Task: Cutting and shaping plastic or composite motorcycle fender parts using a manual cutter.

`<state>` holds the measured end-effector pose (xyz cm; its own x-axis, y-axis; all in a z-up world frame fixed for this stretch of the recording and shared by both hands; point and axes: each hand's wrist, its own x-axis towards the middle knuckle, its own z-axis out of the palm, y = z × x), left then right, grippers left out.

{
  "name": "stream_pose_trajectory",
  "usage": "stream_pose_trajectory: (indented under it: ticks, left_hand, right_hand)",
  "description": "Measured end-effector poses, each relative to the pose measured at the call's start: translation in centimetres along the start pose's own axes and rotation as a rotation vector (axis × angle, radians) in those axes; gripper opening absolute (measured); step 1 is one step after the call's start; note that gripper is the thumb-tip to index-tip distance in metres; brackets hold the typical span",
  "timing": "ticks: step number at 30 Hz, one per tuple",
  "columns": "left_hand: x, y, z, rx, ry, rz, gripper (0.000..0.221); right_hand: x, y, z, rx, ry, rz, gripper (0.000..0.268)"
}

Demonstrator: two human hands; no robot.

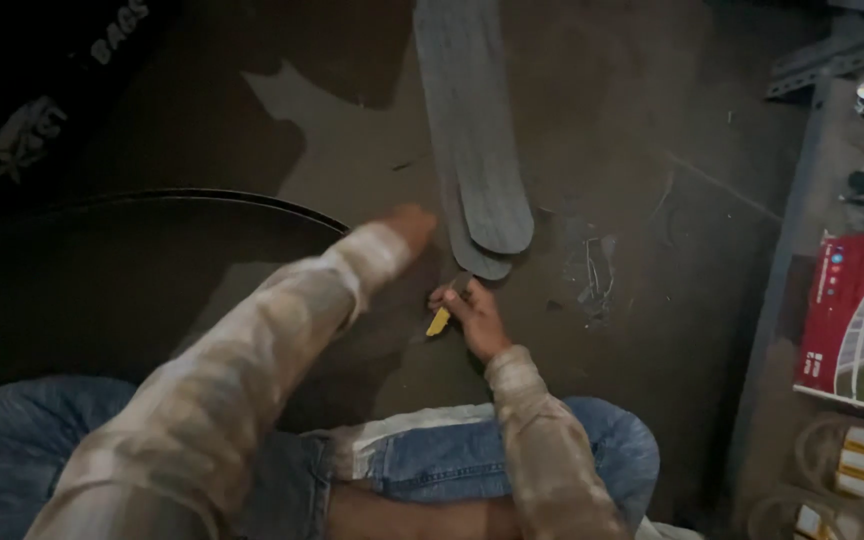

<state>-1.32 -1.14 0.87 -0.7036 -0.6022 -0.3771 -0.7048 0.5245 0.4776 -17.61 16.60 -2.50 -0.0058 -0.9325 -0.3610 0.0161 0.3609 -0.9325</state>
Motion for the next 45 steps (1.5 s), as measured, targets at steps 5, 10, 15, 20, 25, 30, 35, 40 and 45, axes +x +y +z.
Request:
stream_pose_trajectory:
  ticks: [5,10,15,20,25,30,35,40,45]
  left_hand:
    - [-3.1,3.3,-6.4,0.331,-0.406,0.065,0.029]
    - [-1.9,-0.1,-1.9,0.16,-0.179,0.372,0.058]
    - [-3.5,0.1,-3.7,0.055,-0.087,0.474,0.034]
    - [-4.2,-0.8,-3.7,0.202,-0.041,0.493,0.036]
    - [-3.8,-1.9,-2.1,0.142,0.019,0.488,0.031]
    - [-3.0,-3.0,-1.3,-0.002,0.031,0.491,0.028]
    - [-3.5,-2.1,-3.5,0.096,-0.005,0.517,0.031]
    - [-3.0,-2.0,-3.4,0.165,-0.062,0.482,0.028]
    - [-3.3,-1.8,-3.8,0.16,-0.081,0.464,0.031]
  right_hand:
    - [-0.3,1.2,-0.8,0.023,0.06,0.01,0.022]
    - [-1.5,-4.0,0.4,0.124,0.187,0.122,0.018]
    - [-2.1,-3.7,0.3,0.221,0.213,0.143,0.029]
    - [-2.6,-3.3,2.0,0.427,0.19,0.144,0.048]
    - [-2.8,-3.0,2.0,0.267,0.188,0.132,0.037]
    - [-2.4,-4.3,2.4,-0.183,0.229,0.05,0.02]
    - [-1.8,-9.5,4.1,-1.158,0.079,-0.702,0.017]
    - [-0.8,-9.9,4.6,-1.349,0.018,-0.785,0.02]
    - [-0.3,-8.4,3.9,-1.416,0.006,-0.794,0.025]
